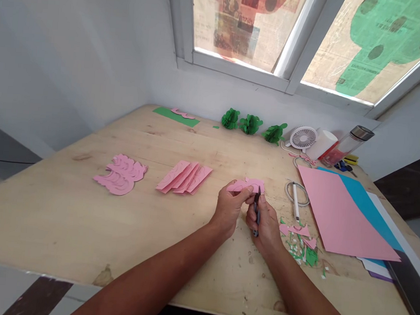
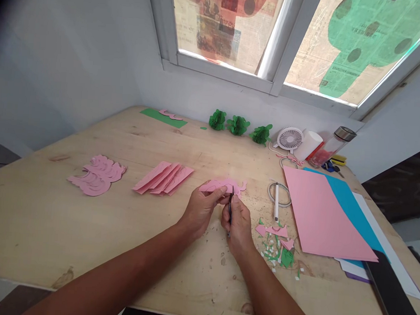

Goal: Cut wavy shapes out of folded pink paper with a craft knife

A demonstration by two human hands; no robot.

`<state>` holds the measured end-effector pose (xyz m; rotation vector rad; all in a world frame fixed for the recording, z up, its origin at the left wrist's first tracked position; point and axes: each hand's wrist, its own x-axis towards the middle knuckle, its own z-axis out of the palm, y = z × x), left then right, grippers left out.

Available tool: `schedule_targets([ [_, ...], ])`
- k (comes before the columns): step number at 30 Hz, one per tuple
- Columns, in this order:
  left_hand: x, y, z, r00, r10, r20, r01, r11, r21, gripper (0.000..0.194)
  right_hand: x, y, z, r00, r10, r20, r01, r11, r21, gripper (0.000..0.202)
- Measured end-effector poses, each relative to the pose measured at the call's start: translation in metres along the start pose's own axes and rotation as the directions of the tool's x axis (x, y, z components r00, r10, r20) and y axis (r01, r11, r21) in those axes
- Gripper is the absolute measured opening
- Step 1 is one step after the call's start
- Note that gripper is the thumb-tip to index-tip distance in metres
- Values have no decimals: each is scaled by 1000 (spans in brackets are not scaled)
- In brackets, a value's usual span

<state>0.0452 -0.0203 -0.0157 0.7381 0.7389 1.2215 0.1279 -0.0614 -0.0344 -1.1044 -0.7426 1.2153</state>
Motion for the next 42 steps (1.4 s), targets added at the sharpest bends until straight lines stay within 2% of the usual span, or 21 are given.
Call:
schedule_targets([
  [35, 0, 1, 0, 1000, -4, -8, 4, 1000, 14, 19, 0, 0, -1, 1000, -7, -4, 7, 1000, 31, 39],
  [42, 0, -1, -1, 1000, 6, 27, -6, 1000, 9, 19, 1, 1, -1, 1000, 9, -15, -9, 999, 51, 41],
])
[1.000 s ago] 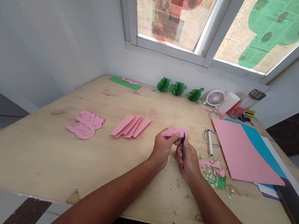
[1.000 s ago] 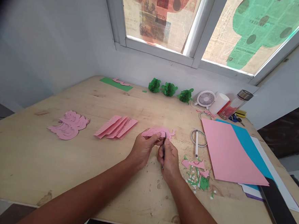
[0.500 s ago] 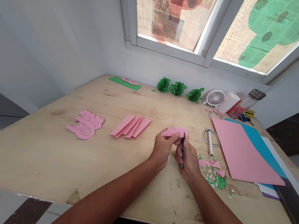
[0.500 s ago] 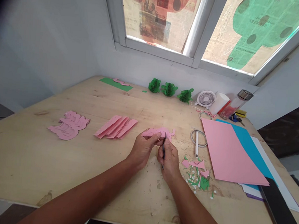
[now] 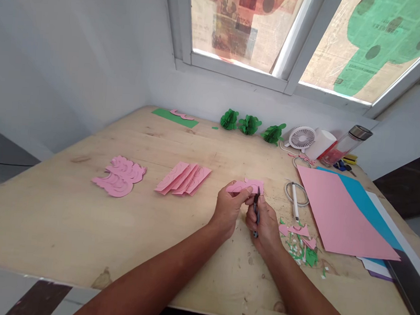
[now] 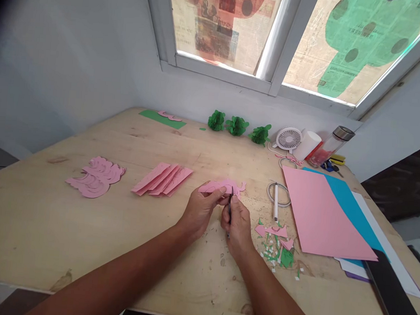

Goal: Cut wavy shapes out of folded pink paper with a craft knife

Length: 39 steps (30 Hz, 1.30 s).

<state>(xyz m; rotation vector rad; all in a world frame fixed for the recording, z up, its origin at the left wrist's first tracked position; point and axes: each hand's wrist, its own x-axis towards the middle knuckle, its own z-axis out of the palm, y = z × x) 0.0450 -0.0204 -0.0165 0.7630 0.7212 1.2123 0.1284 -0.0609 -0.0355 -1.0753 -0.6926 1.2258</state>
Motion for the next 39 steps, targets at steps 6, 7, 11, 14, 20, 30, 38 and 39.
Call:
schedule_targets([
  [6, 1, 1, 0, 1000, -7, -10, 7, 1000, 20, 19, 0, 0, 0, 1000, 8, -3, -8, 1000, 4, 41],
  [7, 1, 1, 0, 1000, -6, -7, 6, 1000, 21, 19, 0, -1, 0, 1000, 11, -4, -10, 1000, 5, 41],
  [11, 0, 2, 0, 1000, -5, 3, 5, 1000, 22, 18, 0, 0, 0, 1000, 13, -1, -13, 1000, 11, 39],
  [14, 0, 2, 0, 1000, -13, 10, 12, 1000, 22, 17, 1, 0, -1, 1000, 13, 10, -13, 1000, 12, 39],
  [20, 1, 3, 0, 999, -19, 32, 18, 1000, 21, 18, 0, 0, -2, 1000, 14, 12, -15, 1000, 7, 41],
  [30, 0, 5, 0, 997, -18, 75, 18, 1000, 1, 18, 0, -1, -1, 1000, 11, 14, -11, 1000, -2, 42],
  [38, 2, 9, 1, 997, -25, 69, 25, 1000, -6, 23, -2, -4, 1, 999, 30, 14, -29, 999, -20, 41],
  [39, 2, 9, 1, 997, -24, 68, 24, 1000, -7, 23, -2, -4, 1, 999, 32, 12, -32, 999, -22, 41],
])
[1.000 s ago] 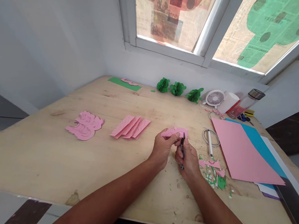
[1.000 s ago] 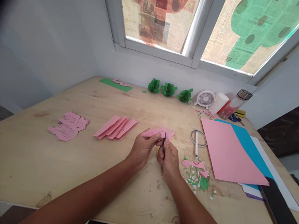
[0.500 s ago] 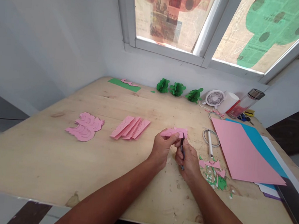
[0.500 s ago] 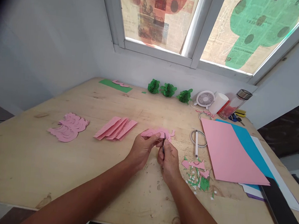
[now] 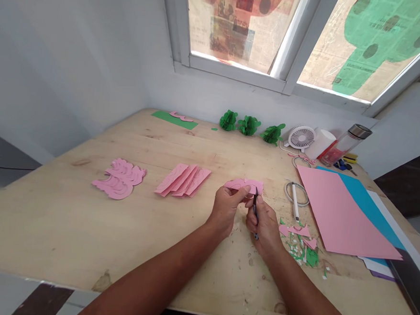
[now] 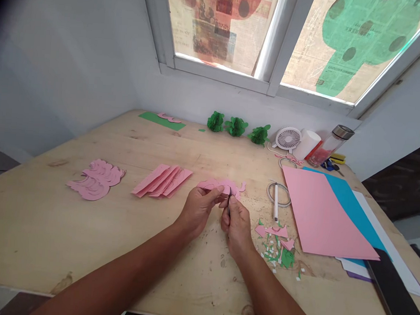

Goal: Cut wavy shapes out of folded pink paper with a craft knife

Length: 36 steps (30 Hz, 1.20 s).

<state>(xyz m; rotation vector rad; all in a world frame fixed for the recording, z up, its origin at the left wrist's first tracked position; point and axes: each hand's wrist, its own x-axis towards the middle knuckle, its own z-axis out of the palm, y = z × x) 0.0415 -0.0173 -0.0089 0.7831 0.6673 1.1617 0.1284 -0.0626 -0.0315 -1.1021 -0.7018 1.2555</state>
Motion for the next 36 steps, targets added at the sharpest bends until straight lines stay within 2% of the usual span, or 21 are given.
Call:
schedule_targets([
  [13, 4, -5, -5, 995, 0, -95, -1, 1000, -11, 22, 0, 2, 0, 999, 25, -22, -26, 1000, -2, 39],
  [21, 5, -2, -4, 990, -24, -137, 20, 999, -25, 25, -1, 2, 2, 999, 44, -28, -44, 999, -9, 40],
  [36, 7, 0, -6, 991, -14, -135, 11, 1000, -21, 24, -1, 4, 2, 999, 42, -9, -42, 999, -6, 39],
])
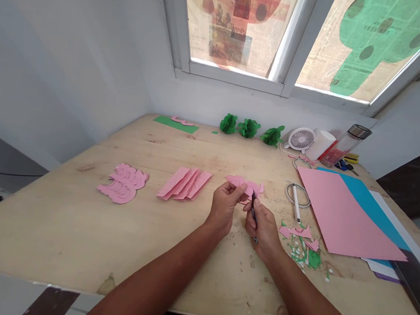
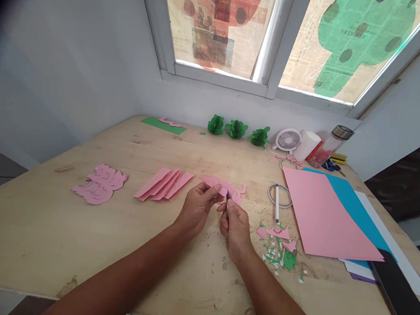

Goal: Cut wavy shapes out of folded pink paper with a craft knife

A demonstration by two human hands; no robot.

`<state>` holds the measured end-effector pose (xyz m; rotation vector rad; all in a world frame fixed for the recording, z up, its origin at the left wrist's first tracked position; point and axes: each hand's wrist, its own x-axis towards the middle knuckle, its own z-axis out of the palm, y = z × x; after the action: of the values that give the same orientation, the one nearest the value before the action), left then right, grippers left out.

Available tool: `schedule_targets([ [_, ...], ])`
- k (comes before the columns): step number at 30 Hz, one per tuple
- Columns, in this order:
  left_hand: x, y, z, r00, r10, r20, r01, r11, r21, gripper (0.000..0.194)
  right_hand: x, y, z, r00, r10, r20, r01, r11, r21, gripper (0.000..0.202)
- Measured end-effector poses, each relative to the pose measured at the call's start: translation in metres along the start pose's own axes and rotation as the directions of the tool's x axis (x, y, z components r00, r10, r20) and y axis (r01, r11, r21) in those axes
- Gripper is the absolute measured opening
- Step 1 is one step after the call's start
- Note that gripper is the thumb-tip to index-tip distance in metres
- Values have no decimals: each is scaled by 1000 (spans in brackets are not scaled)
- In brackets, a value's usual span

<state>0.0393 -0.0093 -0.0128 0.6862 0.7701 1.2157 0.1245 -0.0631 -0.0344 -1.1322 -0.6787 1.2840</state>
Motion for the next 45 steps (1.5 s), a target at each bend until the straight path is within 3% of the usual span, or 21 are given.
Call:
schedule_targets([
  [15, -1, 4, 0, 1000, 4, -2, -3, 995, 101, 24, 0, -1, -2, 1000, -18, -2, 17, 1000, -22, 39],
  [45, 3, 6, -5, 998, -13, 54, 10, 997, 71, 29, -3, -4, 0, 997, 57, 61, -58, 998, 9, 36],
])
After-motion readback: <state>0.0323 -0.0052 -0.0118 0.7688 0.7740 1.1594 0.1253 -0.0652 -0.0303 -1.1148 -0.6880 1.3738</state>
